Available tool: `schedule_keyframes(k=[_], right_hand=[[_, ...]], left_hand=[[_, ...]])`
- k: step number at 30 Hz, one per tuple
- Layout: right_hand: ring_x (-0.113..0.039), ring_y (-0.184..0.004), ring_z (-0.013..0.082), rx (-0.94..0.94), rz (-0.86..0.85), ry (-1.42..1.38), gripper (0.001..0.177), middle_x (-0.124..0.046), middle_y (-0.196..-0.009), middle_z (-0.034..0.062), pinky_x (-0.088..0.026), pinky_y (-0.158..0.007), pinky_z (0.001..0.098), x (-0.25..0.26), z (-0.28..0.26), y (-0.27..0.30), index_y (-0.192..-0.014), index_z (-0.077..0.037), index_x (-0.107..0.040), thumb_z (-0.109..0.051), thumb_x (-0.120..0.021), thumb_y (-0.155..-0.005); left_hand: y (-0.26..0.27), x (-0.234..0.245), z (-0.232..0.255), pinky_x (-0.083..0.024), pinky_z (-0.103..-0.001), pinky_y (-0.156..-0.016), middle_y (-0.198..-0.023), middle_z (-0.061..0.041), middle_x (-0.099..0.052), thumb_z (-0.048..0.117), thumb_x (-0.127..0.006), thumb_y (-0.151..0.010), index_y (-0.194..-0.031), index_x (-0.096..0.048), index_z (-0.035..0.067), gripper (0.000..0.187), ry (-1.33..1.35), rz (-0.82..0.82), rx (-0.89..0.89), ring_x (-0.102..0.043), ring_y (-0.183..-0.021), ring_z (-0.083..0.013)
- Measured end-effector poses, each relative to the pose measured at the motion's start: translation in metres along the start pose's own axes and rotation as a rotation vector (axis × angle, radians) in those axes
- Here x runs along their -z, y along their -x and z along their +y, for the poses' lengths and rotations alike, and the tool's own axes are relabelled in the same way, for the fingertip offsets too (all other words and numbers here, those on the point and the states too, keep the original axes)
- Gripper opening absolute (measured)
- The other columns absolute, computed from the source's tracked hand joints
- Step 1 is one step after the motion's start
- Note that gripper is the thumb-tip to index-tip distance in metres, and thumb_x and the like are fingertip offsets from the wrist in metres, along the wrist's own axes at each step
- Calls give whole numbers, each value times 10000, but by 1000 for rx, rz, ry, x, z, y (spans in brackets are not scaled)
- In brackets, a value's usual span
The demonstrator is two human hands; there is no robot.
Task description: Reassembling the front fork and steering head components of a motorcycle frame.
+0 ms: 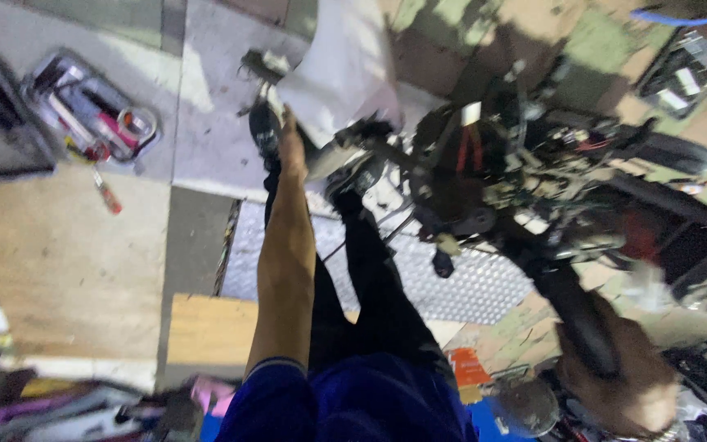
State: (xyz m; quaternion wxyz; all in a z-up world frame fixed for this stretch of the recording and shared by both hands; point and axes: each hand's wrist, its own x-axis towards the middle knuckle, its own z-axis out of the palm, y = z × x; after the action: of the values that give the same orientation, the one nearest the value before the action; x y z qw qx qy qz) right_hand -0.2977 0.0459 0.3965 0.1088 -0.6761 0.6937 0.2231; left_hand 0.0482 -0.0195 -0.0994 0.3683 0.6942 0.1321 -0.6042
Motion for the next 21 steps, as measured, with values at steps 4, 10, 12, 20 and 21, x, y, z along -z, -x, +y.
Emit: schedule_keyframes(k=[4, 10, 12, 20, 21], right_hand=[[-729, -957, 312, 17, 48, 1, 649, -754, -1173, 120, -564, -862, 433, 0, -2, 1, -1517, -104, -722, -358, -827, -930], [-739, -1039, 349, 83, 90, -26, 654, -769, -1259, 161, -579, -898, 460, 2, 0, 0, -1520, -42, -739, -319, -872, -943], [-745, -1070, 342, 57, 52, 3, 699, -767, -1280, 151, -584, -895, 457, 1, 4, 1, -1550, -68, -722, -375, -839, -933], [-751, -973, 302, 243, 186, -24, 619, -771, -1214, 117, -592, -735, 463, 0, 9, -4, -1461, -114, -743, -367, -833, -903], [-751, -973, 302, 240, 203, -26, 619, -771, -1214, 117, -592, -735, 463, 2, 6, -2, -1461, -114, -743, -367, -833, -903]], left_hand=[[1, 3, -3, -334, -355, -1184, -1507, -88, -540, 721, -456, -800, -1445, -548, 88, 908, -106, 39, -6, -476, -1405, -238], [-12, 18, -29, -276, -414, -1227, -1584, -122, -464, 769, -494, -754, -1477, -527, 101, 985, -196, 8, -79, -386, -1495, -276], [-13, 31, -39, -330, -409, -1199, -1541, -130, -529, 774, -496, -762, -1444, -572, 112, 954, -274, -7, -153, -450, -1459, -283], [35, 79, -33, -494, -410, -1027, -1419, -145, -620, 592, -600, -881, -1368, -617, 87, 702, -637, -153, -336, -589, -1324, -286], [33, 84, -32, -494, -410, -1027, -1419, -145, -620, 592, -600, -881, -1368, -617, 87, 702, -635, -158, -353, -589, -1324, -286]])
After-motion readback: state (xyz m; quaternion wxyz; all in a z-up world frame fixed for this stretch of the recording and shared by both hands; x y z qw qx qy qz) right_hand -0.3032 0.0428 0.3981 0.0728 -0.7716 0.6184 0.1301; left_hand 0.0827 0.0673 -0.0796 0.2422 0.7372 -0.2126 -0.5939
